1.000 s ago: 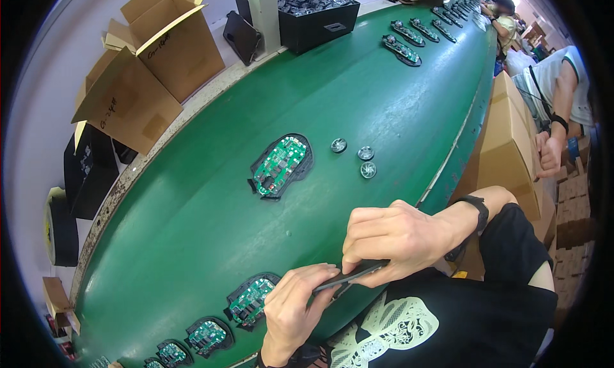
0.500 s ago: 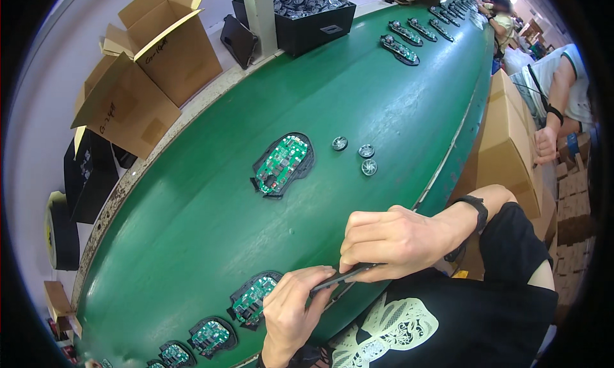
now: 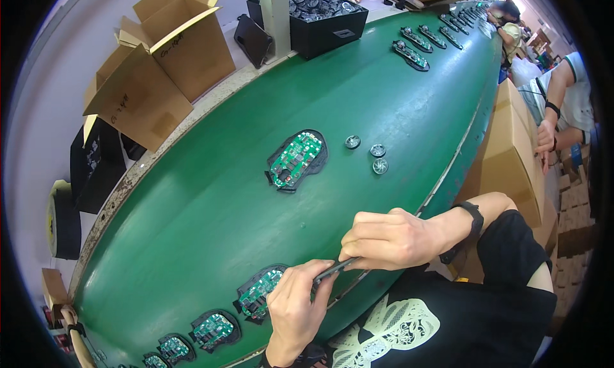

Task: The person assembles small electronic devices on a green workbench. They pick up a green circuit board, place a small circular component onto it, and then move the assembled unit down the line. This process is repeated for multiple units throughout the video.

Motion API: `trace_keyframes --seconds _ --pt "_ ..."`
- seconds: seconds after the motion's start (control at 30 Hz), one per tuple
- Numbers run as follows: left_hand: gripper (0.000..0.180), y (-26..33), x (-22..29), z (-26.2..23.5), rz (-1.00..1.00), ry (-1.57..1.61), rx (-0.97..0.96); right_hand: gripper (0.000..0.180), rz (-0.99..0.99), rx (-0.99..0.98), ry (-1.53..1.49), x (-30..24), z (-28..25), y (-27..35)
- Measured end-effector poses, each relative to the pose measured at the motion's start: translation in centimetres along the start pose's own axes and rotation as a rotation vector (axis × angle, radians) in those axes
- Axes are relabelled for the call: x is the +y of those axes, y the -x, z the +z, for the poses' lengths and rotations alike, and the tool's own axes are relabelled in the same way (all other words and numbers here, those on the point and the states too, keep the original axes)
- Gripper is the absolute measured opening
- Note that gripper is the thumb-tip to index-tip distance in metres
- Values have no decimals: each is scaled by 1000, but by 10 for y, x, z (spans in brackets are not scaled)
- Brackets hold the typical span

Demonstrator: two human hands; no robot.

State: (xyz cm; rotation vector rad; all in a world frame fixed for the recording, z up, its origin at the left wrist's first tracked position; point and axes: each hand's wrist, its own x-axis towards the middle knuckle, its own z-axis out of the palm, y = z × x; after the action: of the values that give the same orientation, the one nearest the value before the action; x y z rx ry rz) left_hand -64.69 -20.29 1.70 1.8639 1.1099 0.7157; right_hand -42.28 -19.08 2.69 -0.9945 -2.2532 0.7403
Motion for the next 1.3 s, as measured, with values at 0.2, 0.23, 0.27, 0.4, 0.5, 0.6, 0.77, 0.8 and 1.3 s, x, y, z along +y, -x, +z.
trace_keyframes --seconds 0.2,0.23,0.27,0.4,0.5,0.6,0.77,0.8,1.3 --pt "27 -4 -7 -5 -117 -15 -2 22 110 -54 -218 13 7 -8" --pt "25 -9 0 -9 -175 -14 16 23 123 -64 -270 18 3 -13" --pt "43 -13 3 -16 -183 -16 37 23 137 -75 -322 24 -3 -19" --pt "90 -13 -10 -35 -306 41 114 30 588 -21 -377 52 -44 -35" --pt "70 -25 5 -29 -418 220 62 31 641 -6 -464 53 -43 -25" --pt "90 -30 6 -16 -333 202 -65 31 528 -41 -480 40 -26 -19" --pt "40 -18 -21 7 -197 182 13 22 68 145 -218 32 0 -4" --pt "36 -18 -20 6 -146 163 30 22 55 169 -173 28 2 -3" --pt "29 -24 -18 6 105 35 138 24 44 147 -29 21 -1 3"
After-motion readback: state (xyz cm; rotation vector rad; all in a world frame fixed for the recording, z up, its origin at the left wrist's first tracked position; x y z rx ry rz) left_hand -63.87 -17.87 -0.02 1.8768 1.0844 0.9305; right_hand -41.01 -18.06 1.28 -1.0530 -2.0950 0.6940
